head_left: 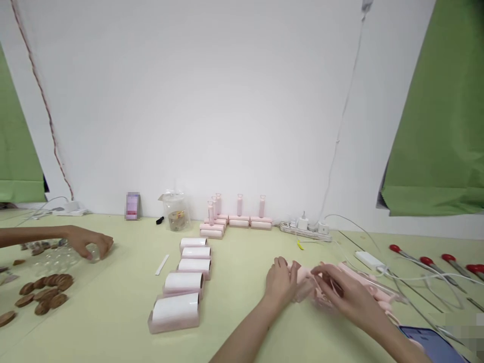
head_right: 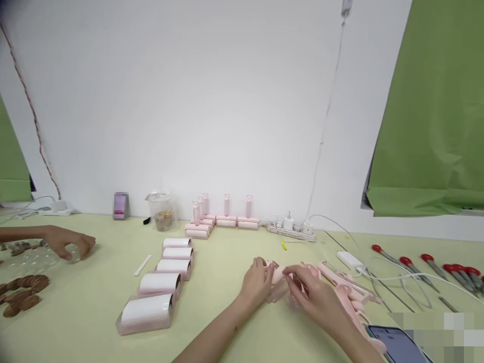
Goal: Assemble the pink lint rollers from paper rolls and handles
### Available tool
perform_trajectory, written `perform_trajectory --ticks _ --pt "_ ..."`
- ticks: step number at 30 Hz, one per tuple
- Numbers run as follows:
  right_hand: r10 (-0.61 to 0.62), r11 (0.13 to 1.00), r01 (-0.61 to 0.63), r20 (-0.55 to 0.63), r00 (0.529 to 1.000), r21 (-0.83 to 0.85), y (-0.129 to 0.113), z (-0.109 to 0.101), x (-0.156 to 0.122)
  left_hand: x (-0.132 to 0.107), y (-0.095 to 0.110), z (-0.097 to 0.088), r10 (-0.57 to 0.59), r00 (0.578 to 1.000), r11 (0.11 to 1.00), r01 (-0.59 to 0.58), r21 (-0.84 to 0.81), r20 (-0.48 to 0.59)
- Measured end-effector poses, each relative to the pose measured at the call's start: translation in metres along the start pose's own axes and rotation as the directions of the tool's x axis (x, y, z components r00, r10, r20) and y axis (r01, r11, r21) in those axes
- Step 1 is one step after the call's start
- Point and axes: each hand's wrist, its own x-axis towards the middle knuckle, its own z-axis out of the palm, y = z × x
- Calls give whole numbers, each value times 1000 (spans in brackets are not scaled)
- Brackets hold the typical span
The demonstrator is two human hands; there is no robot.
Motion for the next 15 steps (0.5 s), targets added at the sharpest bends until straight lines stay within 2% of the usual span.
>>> perform_trajectory --ticks 3,5,7,11,13,15 --pt "-18 991 24 -43 999 130 -19 5 45 -14 -6 -9 68 995 996 -72 -51 -78" --pt "-21 992 26 -42 999 120 -30 20 85 -28 -13 -14 69 990 989 -84 -120 -122" --pt "-16 995 18 -26 1000 102 -36 44 128 -42 -21 -17 25 992 979 -50 -198 -125" --pt "93 994 -94 29 995 50 -41 103 202 -54 -35 -13 -1 1000 969 -4 -246 -20" --pt "156 987 -158 45 987 31 -44 129 228 -49 -38 -7 61 996 975 -45 -218 70" --pt "208 977 -209 34 978 28 -47 150 248 -40 -39 2 140 968 978 -101 -184 210"
